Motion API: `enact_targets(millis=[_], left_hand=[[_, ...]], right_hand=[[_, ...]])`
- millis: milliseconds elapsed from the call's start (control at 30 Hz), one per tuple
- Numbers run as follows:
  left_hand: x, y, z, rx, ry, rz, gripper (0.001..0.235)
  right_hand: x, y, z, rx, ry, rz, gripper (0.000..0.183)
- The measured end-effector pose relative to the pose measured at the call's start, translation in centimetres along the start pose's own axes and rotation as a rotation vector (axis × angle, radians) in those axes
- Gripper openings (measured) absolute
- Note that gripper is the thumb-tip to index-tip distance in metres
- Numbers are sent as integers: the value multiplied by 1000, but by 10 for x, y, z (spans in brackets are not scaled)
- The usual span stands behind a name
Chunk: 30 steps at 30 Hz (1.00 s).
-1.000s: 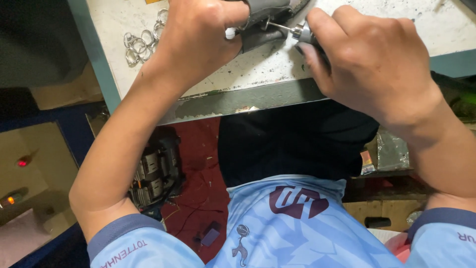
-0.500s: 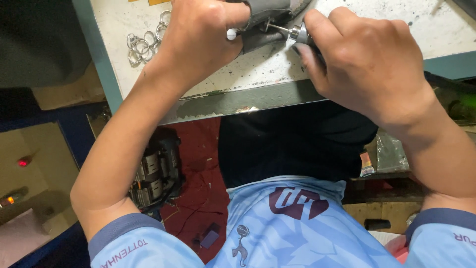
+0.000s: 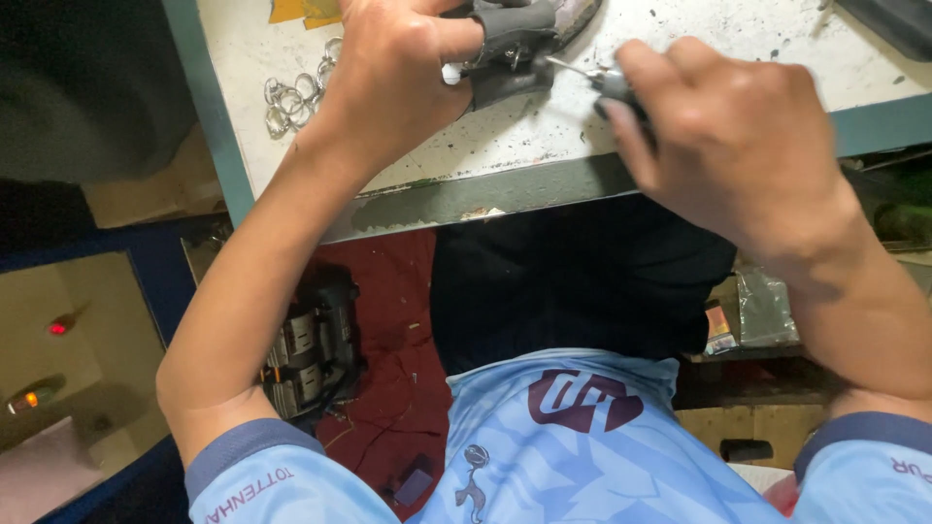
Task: The person uses a rotary polishing tool to smooth and polish small metal rings held in a gray holder. They repeatedly pick up rings from a pile on the workbench, polish them, and place them on a circular stand. The person also briefly adjusts the rotary tool during the process.
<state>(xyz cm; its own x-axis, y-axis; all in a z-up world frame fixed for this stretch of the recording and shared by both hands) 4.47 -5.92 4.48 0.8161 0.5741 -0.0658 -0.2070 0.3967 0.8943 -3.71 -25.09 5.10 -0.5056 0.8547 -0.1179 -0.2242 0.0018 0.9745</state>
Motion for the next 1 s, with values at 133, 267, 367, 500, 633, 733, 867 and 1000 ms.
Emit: enact_targets(millis=[133, 267, 367, 500, 633, 733, 867, 1000], left_hand=[[5, -10, -7, 34, 36, -19, 30], [-5, 3, -1, -46, 14, 59, 24], [-10, 7, -1, -45, 2, 69, 23], [-14, 23, -8, -104, 1, 73, 29], [-7, 36, -26, -38, 151, 64, 20], [-1, 50, -41, -14, 161, 138, 28], [5, 58, -57, -33, 176, 247, 34], [14, 59, -70, -13, 235, 250, 27]], right_hand=[[-21, -1, -27, -104, -58, 91, 28], [-29, -10, -36, -149, -59, 125, 28], [-27, -10, -33, -165, -44, 158, 27], [-29, -14, -33, -140, -59, 195, 25], [-29, -18, -31, -91, -57, 447, 24], [-28, -29, -36, -74, -93, 469, 28], [-25, -27, -36, -59, -75, 396, 23], [-24, -27, -35, -74, -67, 402, 22]])
Point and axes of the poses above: each hand's wrist, its own z-axis towards the middle knuckle, its own y-axis out of the back of the hand, x = y × z, the point moved 8 cm from there along z, towards the middle knuckle, and after that the axes turned 9 degrees about z, right-handed, at the moved point
